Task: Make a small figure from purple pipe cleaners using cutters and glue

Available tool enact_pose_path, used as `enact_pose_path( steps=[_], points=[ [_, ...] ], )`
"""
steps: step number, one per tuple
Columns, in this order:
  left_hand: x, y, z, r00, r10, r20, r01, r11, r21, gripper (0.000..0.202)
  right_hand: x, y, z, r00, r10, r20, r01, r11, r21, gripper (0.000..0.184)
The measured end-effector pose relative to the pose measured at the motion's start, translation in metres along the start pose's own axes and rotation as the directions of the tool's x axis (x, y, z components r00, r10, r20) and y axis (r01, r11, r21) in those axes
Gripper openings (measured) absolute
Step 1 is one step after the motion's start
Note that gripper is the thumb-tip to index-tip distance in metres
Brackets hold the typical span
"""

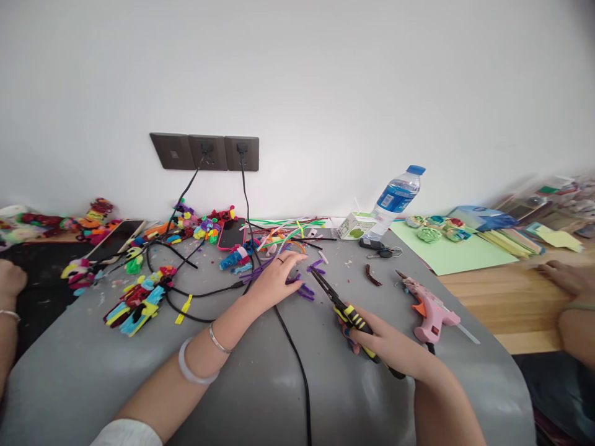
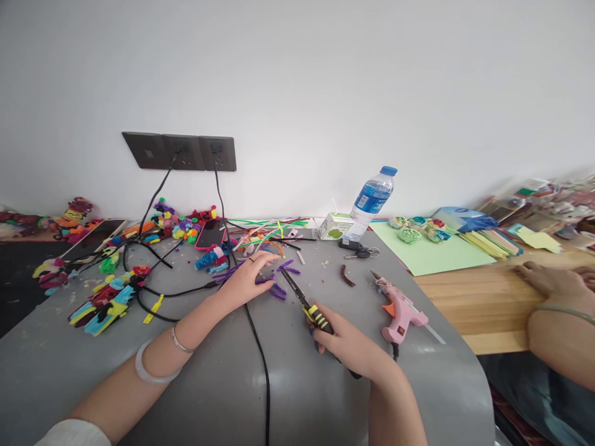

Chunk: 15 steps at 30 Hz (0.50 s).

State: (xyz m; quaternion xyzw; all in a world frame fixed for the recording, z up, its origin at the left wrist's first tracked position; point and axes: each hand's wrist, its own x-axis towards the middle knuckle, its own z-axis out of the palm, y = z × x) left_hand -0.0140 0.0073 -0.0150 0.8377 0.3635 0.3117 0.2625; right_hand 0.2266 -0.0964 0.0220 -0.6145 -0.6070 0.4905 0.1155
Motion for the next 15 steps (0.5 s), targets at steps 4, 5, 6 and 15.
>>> enact_pose_path(
  steps=[4, 5, 6, 15],
  points=[
    [0.0005, 0.0024, -0.0011, 0.998, 0.009, -0.059, -0.012, 0.999, -0.05, 0.037, -0.0005, 0.0, 0.0, 1.0, -0.001, -0.003, 0.001, 1.0, -0.012, 0.014],
    [0.0007, 0.0024, -0.0015, 0.997, 0.007, -0.076, -0.012, 0.998, -0.056, 0.03, -0.0004, 0.0, -0.0001, 1.0, -0.002, -0.002, 0.002, 1.0, -0.015, 0.014],
    [0.001, 0.0024, -0.0019, 0.995, 0.005, -0.095, -0.011, 0.998, -0.061, 0.022, -0.0002, 0.0, -0.0001, 1.0, -0.002, 0.001, 0.002, 1.0, -0.016, 0.014],
    [0.0021, 0.0035, -0.0036, 0.968, 0.148, -0.202, -0.162, 0.985, -0.058, 0.006, 0.001, 0.0002, 0.0012, 1.0, 0.019, -0.018, -0.019, 1.0, -0.009, 0.018]
  ],
)
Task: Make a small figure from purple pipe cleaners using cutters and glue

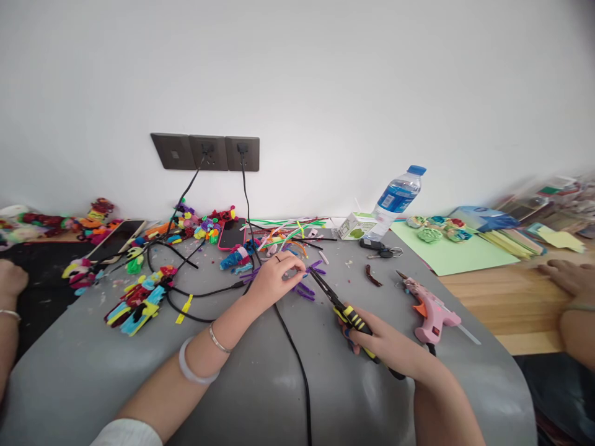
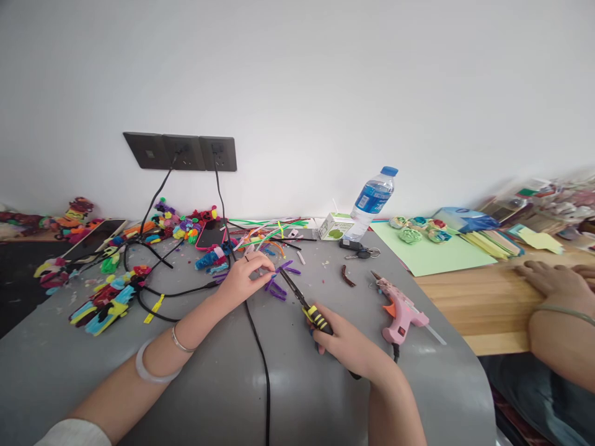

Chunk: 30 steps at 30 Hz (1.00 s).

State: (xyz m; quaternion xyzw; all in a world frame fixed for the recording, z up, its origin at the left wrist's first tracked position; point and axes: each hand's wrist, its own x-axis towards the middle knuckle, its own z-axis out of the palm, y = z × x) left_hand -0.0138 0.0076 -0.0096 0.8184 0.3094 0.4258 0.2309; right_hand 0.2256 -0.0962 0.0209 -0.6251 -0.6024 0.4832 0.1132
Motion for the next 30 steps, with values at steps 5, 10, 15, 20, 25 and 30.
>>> enact_pose_path(
  steps=[5, 10, 15, 20, 25, 30],
  points=[
    [0.0002, 0.0004, 0.0012, 1.0, 0.009, -0.007, -0.009, 1.0, -0.001, 0.008, -0.0001, -0.0006, 0.0005, 1.0, -0.006, -0.01, 0.005, 1.0, -0.012, 0.02],
    [0.0002, -0.0001, 0.0007, 0.999, 0.025, -0.021, -0.026, 1.0, -0.007, 0.009, -0.0002, 0.0001, 0.0009, 1.0, -0.013, -0.018, 0.013, 1.0, -0.001, 0.019],
    [0.0001, -0.0008, 0.0008, 0.999, 0.041, -0.028, -0.041, 0.999, -0.017, 0.009, -0.0007, -0.0004, 0.0009, 1.0, -0.001, -0.01, 0.001, 1.0, -0.019, 0.018],
    [0.0001, -0.0008, 0.0012, 0.999, 0.042, -0.024, -0.042, 0.999, -0.016, 0.008, 0.0001, -0.0007, 0.0006, 1.0, 0.006, -0.021, -0.006, 1.0, 0.004, 0.021],
    [0.0001, -0.0006, 0.0011, 0.999, 0.049, -0.019, -0.049, 0.999, -0.012, 0.008, -0.0013, -0.001, 0.0003, 1.0, -0.011, -0.014, 0.011, 1.0, 0.004, 0.02],
    [0.0002, -0.0009, 0.0017, 0.999, 0.042, -0.023, -0.043, 0.999, -0.022, 0.011, -0.0016, -0.0015, 0.0002, 1.0, -0.011, -0.015, 0.011, 1.0, 0.001, 0.019]
  ],
)
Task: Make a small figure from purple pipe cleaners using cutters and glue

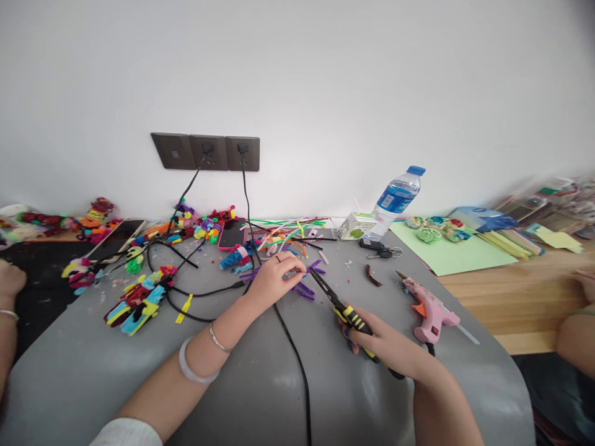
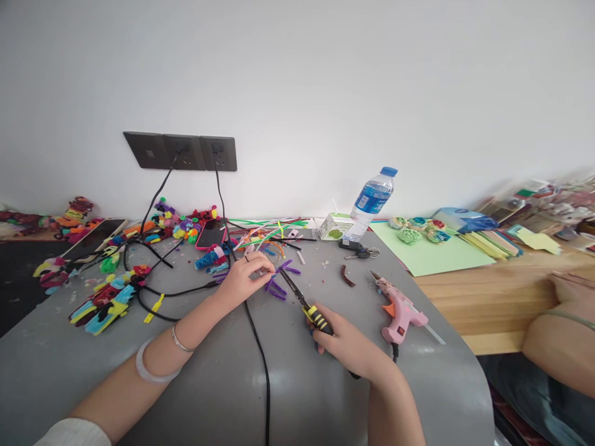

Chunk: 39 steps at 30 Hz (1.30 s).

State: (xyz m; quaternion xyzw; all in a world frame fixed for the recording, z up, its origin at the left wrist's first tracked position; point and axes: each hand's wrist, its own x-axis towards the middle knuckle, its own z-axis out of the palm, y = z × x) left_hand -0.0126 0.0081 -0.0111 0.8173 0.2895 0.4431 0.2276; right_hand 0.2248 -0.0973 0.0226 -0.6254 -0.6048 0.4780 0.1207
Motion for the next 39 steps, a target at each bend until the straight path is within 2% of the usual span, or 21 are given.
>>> enact_pose_path(
  steps=[12, 39],
  points=[
    [0.0, 0.0012, -0.0007, 1.0, -0.024, 0.012, 0.023, 0.999, 0.034, 0.007, -0.0006, -0.0009, -0.0003, 1.0, 0.016, 0.011, -0.016, 1.0, -0.024, 0.019],
    [-0.0006, 0.0035, 0.0007, 0.997, -0.068, 0.028, 0.066, 0.996, 0.064, 0.007, -0.0005, 0.0008, 0.0018, 0.998, -0.05, -0.027, 0.05, 0.999, -0.02, 0.015]
  ],
)
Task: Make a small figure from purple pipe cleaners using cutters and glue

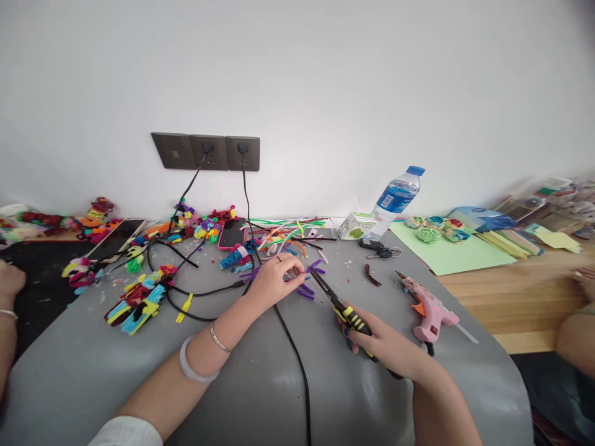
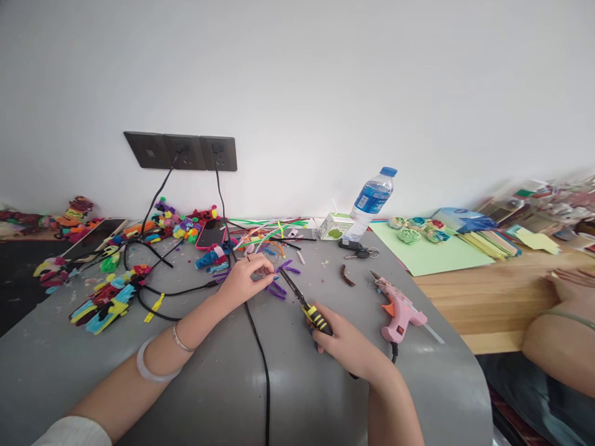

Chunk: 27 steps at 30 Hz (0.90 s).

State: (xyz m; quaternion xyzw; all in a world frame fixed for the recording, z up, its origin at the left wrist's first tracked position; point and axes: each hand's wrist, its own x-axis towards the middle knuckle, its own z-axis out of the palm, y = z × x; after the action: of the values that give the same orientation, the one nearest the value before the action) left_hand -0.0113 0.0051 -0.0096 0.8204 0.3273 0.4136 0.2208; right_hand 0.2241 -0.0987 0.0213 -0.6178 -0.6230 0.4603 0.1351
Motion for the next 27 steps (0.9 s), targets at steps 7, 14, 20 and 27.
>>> enact_pose_path(
  steps=[7, 14, 20, 27],
  points=[
    [-0.0007, 0.0006, 0.0011, 1.0, -0.02, -0.004, 0.02, 1.0, -0.005, 0.005, 0.0006, 0.004, 0.0016, 1.0, 0.01, 0.001, -0.01, 0.999, -0.031, 0.017],
    [-0.0008, 0.0009, 0.001, 0.999, -0.035, -0.006, 0.035, 0.999, 0.014, 0.006, -0.0012, -0.0008, 0.0019, 0.999, 0.03, -0.012, -0.03, 0.998, -0.051, 0.022],
    [-0.0008, 0.0011, 0.0016, 0.999, -0.032, -0.019, 0.032, 0.999, 0.022, 0.005, 0.0001, 0.0021, 0.0025, 0.999, 0.026, -0.032, -0.028, 0.998, -0.055, 0.024],
    [-0.0015, -0.0007, 0.0025, 1.0, -0.026, -0.018, 0.026, 0.999, 0.027, 0.003, 0.0002, 0.0028, 0.0026, 0.999, 0.018, -0.044, -0.02, 0.999, -0.026, 0.023]
  ],
)
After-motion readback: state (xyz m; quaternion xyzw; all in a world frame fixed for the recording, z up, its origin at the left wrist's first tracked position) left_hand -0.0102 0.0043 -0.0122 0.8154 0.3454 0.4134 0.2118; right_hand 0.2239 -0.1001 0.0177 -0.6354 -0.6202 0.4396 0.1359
